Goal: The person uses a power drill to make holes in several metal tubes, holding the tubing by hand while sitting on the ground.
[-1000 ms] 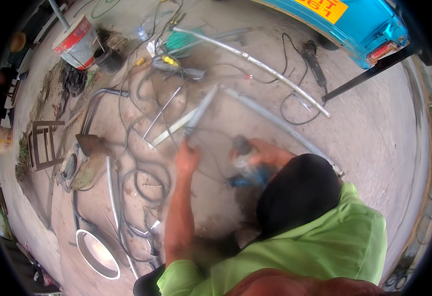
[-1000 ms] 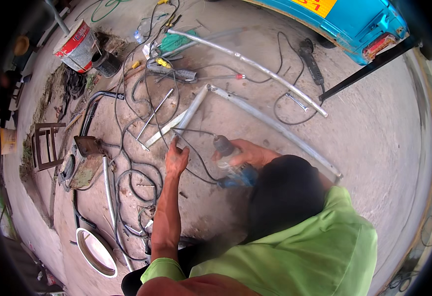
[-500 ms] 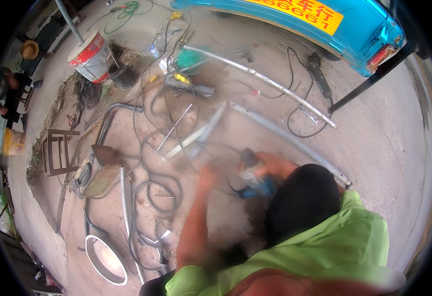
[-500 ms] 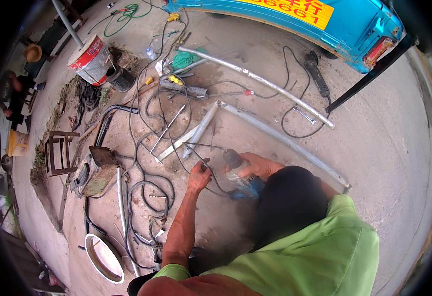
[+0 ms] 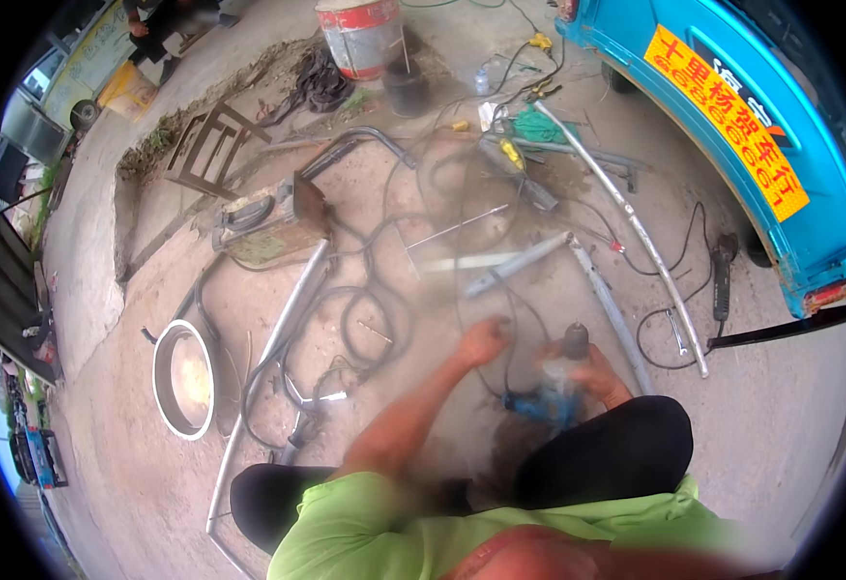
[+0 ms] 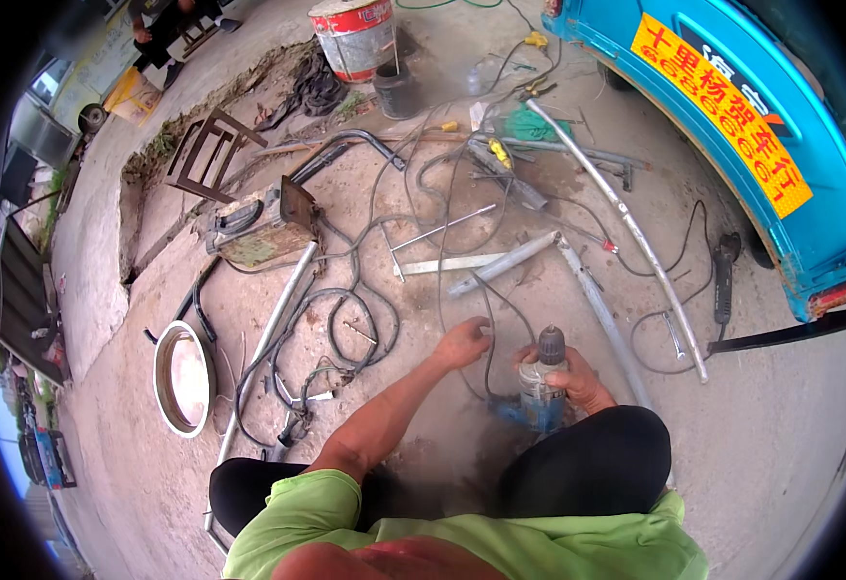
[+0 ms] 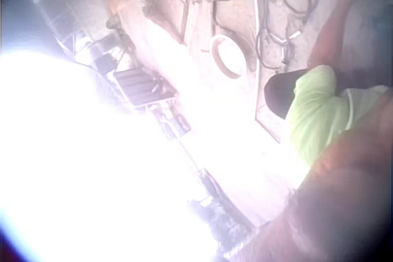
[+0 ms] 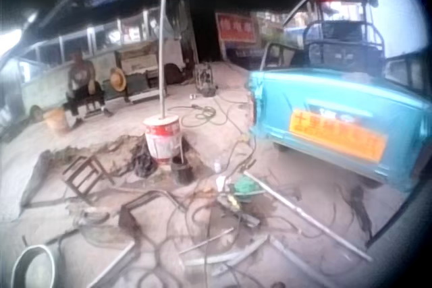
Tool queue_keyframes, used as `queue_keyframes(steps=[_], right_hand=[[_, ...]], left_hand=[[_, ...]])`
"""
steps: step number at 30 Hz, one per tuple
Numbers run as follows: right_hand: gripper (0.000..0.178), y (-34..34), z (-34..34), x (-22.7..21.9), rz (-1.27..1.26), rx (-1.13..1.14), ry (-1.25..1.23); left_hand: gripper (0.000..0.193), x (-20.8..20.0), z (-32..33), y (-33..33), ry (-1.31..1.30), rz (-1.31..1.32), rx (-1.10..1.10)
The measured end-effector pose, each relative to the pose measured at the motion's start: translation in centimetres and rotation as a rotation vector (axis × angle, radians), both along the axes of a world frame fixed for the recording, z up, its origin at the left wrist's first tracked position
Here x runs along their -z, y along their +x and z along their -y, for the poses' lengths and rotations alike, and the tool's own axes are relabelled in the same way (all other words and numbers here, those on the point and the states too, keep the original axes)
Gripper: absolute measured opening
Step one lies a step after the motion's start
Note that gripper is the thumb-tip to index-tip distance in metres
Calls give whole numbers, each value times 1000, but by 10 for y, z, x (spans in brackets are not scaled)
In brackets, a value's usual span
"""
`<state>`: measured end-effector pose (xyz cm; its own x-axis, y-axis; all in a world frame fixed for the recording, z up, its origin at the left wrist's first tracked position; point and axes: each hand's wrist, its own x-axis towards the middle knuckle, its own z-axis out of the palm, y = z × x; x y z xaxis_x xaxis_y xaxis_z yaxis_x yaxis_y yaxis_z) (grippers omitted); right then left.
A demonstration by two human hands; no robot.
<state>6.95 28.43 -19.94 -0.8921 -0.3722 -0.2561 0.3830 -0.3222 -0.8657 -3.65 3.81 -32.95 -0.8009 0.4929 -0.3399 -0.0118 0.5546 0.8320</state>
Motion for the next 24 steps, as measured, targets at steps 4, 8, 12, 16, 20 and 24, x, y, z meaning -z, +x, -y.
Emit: queue_keyframes(steps=[4, 8, 12, 16, 20, 24], right_hand=[[60, 1, -3, 1, 2, 3, -8], [61, 0, 6, 3, 9, 26, -46], [61, 1, 5, 0, -30, 49, -21], [59, -5, 3, 2, -77, 47, -3], [56, -6, -4, 11, -83, 245, 167], [47, -15, -29, 33, -35, 378, 416]], left_hand=[[49, 5, -4, 5, 65, -18, -2], [50, 0, 5, 10, 52, -37, -20], [51, -4, 2, 7, 50, -39, -21], [51, -4, 5, 6, 33, -39, -43], [51, -10, 4, 2, 49, 137, -70], [50, -1, 8, 3, 33, -8, -55]])
